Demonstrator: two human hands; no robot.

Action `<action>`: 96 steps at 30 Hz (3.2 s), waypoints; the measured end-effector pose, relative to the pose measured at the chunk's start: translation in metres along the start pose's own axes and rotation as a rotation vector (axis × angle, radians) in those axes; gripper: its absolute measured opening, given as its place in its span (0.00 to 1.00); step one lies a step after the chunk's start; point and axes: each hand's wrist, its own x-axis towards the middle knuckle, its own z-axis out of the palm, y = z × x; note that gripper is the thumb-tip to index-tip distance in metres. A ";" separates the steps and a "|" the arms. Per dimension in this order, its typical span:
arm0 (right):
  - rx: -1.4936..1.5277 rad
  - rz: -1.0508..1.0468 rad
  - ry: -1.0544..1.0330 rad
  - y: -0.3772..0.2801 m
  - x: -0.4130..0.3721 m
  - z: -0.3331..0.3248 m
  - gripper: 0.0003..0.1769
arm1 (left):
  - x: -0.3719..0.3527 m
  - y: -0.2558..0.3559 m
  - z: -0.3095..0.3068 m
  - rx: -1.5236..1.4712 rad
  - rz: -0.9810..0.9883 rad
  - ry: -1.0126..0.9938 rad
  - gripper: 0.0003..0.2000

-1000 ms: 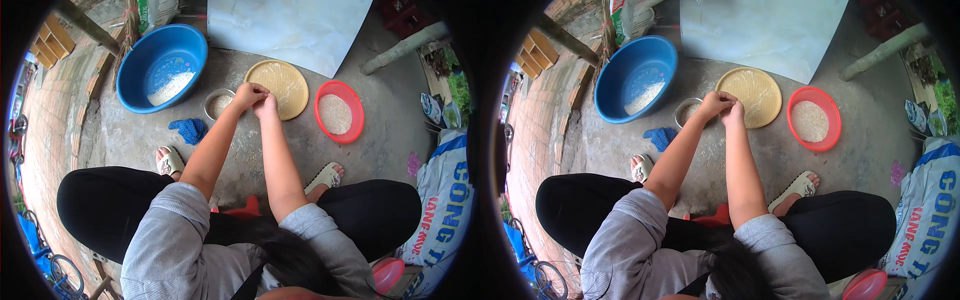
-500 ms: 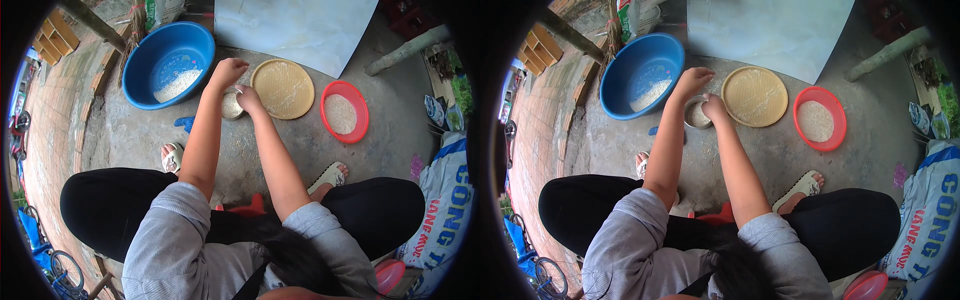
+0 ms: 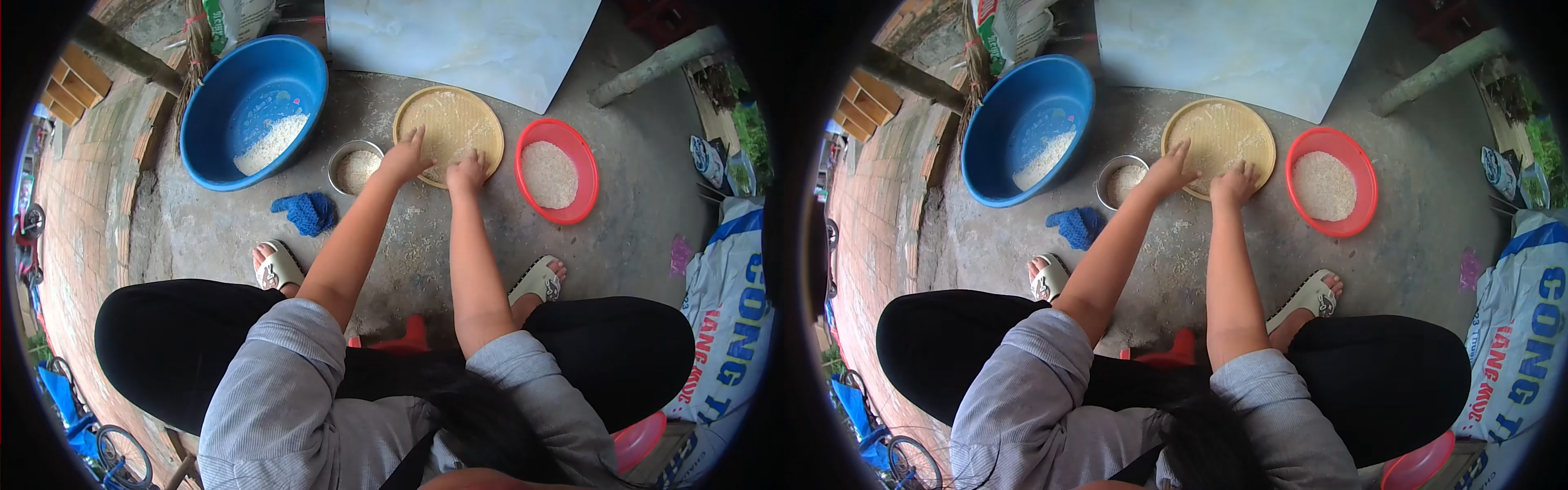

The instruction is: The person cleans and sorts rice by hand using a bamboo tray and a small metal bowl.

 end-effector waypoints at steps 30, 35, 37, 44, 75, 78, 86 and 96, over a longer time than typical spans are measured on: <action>-0.047 -0.021 0.132 0.037 -0.026 0.023 0.34 | 0.098 0.027 0.104 0.432 0.366 0.168 0.25; -0.027 -0.026 0.161 0.037 -0.026 0.024 0.34 | 0.097 0.026 0.101 0.163 0.436 0.218 0.16; -0.045 -0.011 0.156 0.035 -0.026 0.023 0.34 | 0.089 0.030 0.096 0.040 0.397 0.237 0.13; -0.088 0.015 0.131 0.036 -0.027 0.022 0.34 | 0.047 0.020 0.092 0.143 0.390 0.223 0.11; 0.770 0.201 -0.076 -0.005 -0.091 0.109 0.17 | -0.078 -0.102 -0.101 -0.029 -0.530 -0.074 0.23; 1.004 0.260 -0.549 -0.059 -0.108 0.050 0.23 | -0.086 -0.110 -0.075 -0.484 -0.625 -0.140 0.24; 1.021 0.096 -0.360 -0.059 -0.074 0.024 0.30 | -0.070 -0.079 -0.086 -0.742 -0.445 -0.054 0.32; 1.128 0.337 -0.405 -0.095 -0.067 -0.017 0.40 | -0.067 -0.033 -0.108 -0.814 -0.508 -0.042 0.30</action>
